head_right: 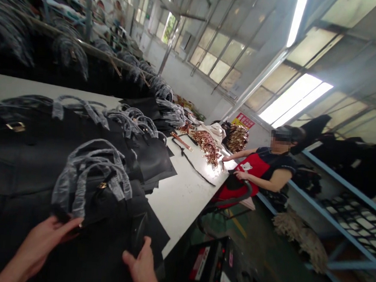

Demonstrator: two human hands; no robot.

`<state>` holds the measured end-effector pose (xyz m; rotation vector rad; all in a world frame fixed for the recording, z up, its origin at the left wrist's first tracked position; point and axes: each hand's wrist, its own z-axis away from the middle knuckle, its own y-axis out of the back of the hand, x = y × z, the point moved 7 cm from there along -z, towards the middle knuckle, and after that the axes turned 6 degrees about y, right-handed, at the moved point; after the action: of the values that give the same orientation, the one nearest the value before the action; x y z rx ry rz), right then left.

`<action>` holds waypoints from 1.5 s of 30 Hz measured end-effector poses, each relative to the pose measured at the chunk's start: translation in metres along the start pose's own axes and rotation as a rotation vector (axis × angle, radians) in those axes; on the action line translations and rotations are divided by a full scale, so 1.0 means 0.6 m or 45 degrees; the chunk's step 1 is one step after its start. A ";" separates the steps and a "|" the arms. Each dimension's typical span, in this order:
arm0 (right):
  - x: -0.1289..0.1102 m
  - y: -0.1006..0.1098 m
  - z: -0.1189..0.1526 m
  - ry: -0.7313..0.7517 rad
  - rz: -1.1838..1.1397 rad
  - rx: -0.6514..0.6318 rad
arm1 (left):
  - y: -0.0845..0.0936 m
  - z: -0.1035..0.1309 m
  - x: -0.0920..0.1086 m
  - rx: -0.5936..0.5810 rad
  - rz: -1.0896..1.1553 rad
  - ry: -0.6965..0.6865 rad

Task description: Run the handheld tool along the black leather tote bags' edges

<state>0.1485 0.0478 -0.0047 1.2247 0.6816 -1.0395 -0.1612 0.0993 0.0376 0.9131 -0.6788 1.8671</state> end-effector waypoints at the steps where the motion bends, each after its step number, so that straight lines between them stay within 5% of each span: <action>1: -0.005 0.002 0.004 0.016 0.013 0.025 | 0.013 0.002 -0.016 -0.014 -0.021 0.026; 6: -0.038 0.015 0.024 0.188 0.125 0.191 | 0.040 0.032 -0.085 -0.268 -0.057 0.129; 12: -0.050 0.017 0.031 0.270 0.154 0.252 | 0.012 0.098 -0.127 -0.640 0.246 0.340; 15: -0.051 0.019 0.036 0.269 0.223 0.256 | -0.029 0.133 -0.132 -0.814 0.416 0.433; 21: -0.051 0.014 0.027 0.254 0.326 0.172 | -0.066 0.106 -0.156 -0.435 0.512 0.413; 27: -0.060 0.010 0.033 0.322 0.330 0.118 | -0.115 0.105 -0.166 -0.512 0.264 0.408; 35: -0.049 0.001 0.034 0.319 0.395 0.009 | -0.151 0.072 -0.181 -0.158 0.101 0.129; 39: -0.052 -0.008 0.039 0.365 0.422 0.007 | -0.176 0.058 -0.183 -0.112 0.044 0.058; 45: -0.061 0.008 0.039 0.273 0.352 0.009 | -0.161 0.067 -0.163 -0.028 -0.006 -0.101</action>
<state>0.1357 0.0352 0.0349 1.4055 0.6504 -0.6888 -0.0321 0.0616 -0.0120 0.9779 -0.7435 1.8233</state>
